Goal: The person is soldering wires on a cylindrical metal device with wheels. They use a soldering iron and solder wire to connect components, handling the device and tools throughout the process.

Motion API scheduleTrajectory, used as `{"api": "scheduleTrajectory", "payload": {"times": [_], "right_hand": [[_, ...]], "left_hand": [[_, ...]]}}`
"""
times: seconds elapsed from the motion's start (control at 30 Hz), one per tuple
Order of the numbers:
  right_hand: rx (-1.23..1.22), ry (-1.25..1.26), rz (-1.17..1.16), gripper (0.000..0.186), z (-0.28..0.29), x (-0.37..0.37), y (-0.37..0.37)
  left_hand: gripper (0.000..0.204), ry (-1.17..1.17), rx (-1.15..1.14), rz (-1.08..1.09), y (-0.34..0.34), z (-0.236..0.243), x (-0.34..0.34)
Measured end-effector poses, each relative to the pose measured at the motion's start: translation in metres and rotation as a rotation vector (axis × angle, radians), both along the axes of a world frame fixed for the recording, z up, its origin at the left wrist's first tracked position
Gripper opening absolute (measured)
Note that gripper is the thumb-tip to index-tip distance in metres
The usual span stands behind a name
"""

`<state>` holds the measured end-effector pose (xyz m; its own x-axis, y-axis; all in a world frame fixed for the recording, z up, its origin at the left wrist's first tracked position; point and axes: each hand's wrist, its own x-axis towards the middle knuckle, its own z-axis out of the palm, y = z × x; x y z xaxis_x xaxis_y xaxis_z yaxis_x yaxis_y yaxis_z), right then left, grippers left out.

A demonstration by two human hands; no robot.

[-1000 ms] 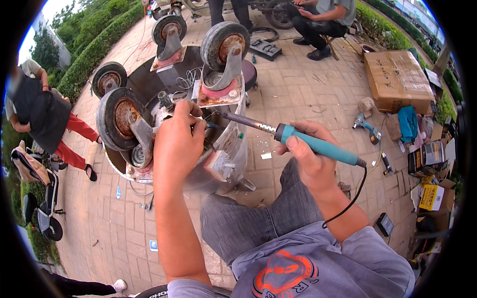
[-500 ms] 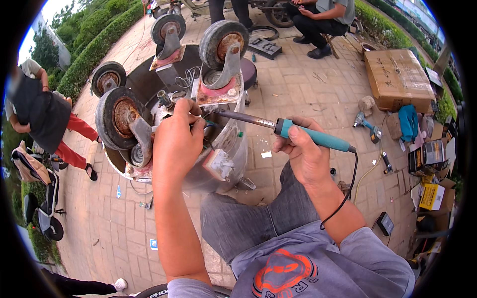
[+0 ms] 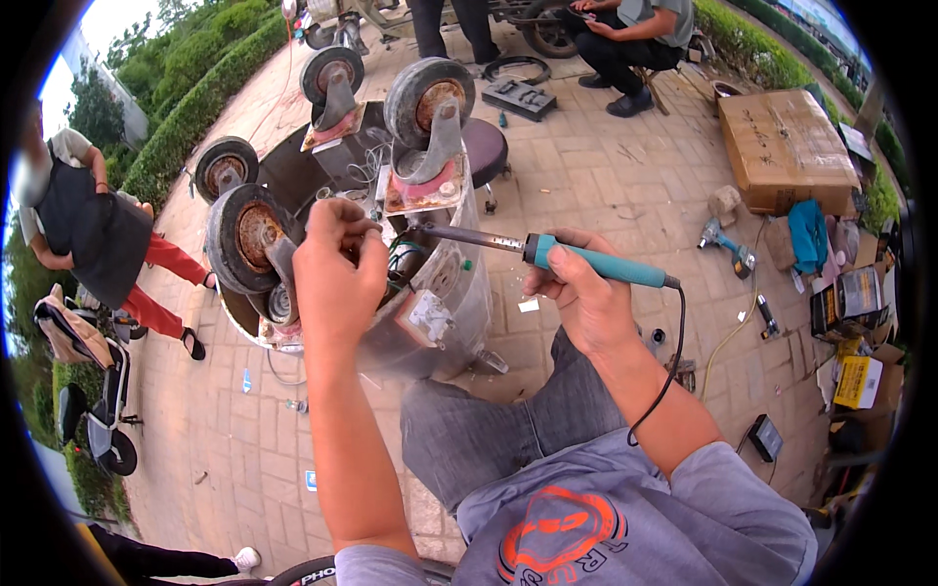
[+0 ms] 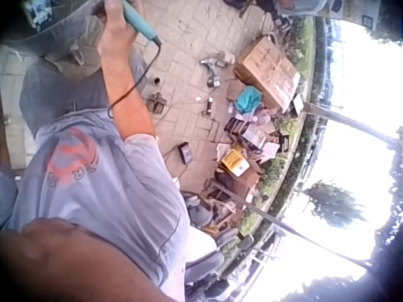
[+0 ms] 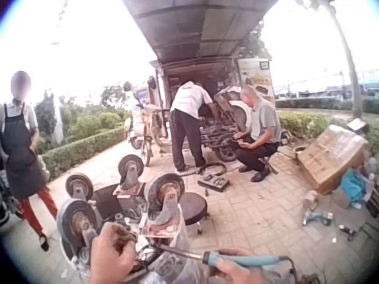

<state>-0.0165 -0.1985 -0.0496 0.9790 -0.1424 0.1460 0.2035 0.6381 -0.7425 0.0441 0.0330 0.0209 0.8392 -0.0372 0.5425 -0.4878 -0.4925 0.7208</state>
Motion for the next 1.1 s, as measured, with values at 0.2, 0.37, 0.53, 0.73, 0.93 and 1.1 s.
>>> {"api": "scheduleTrajectory", "payload": {"times": [0.2,0.37,0.53,0.73,0.93,1.1], "right_hand": [[0.016,0.028,0.038,0.040,0.002,0.005,-0.003],[-0.019,0.047,0.056,0.034,0.001,0.011,-0.009],[0.018,0.033,0.170,0.042,0.007,0.017,-0.015],[-0.087,0.042,0.181,0.038,0.006,0.022,-0.015],[-0.097,0.043,0.223,0.038,0.005,0.024,-0.016],[0.091,0.125,0.167,0.038,0.009,0.014,-0.020]], "left_hand": [[0.026,-0.340,-0.445,-0.126,0.013,-0.001,-0.027],[0.027,0.164,-0.531,-0.955,0.031,-0.031,-0.102],[0.028,1.054,0.038,-0.975,0.005,-0.139,-0.092],[0.044,1.163,0.827,-0.749,-0.027,-0.312,-0.044],[0.079,1.090,1.035,-0.523,-0.063,-0.444,-0.083],[0.045,0.911,0.971,-0.434,-0.088,-0.499,-0.117]]}}
